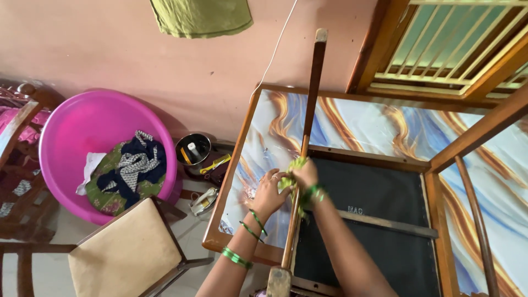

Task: The person wipes a wooden chair with a green cloth, cleaning the frame, legs, and seat. The chair is turned over to clean the underside, then set upright.

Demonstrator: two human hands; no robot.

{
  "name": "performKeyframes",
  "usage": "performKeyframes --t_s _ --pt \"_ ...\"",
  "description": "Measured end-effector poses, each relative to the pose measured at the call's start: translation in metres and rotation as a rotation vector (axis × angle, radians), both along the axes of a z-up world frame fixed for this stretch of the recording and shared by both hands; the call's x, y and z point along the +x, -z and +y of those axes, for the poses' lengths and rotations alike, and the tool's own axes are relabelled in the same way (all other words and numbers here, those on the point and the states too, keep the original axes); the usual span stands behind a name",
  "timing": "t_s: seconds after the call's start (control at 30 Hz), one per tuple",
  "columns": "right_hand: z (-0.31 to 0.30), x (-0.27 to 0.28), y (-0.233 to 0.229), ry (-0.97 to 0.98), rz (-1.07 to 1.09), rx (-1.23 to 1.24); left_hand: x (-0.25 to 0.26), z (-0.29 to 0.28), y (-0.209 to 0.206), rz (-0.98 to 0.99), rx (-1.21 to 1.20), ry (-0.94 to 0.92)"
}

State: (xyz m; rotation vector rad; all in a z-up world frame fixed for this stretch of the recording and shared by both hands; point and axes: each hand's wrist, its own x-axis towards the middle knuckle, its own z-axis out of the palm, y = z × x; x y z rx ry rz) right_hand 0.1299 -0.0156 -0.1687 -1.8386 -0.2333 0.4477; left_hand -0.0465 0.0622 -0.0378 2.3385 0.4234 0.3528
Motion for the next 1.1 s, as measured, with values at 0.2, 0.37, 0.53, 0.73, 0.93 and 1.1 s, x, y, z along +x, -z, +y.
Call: performKeyframes --t_s 0.2,0.37,0.53,0.73,0.93,1.1 --pt "0.031 0.106 -0.004 0.034 0.154 -0.145 -0.038 0.014 0.001 0.107 0.025 -0.018" --pt "0.018 0.086 -0.019 0.032 0.198 -0.015 -0.058 0.024 0.007 0.073 0.064 -0.02" --pt "-0.031 -0.022 -0.035 -0.045 0.312 0.103 -0.04 0.028 0.0 0.067 0.009 0.005" --pt "-0.096 -0.196 -0.048 -0.187 0.366 0.153 -0.001 0.018 -0.023 -0.047 0.02 0.012" --pt "-0.114 -0.229 -0.056 -0.104 0.617 0.314 0.023 0.0 -0.041 -0.19 0.015 0.107" --pt "-0.075 -0.121 -0.052 0.024 0.395 0.367 0.015 -0.002 -0.046 -0.078 -0.01 0.069"
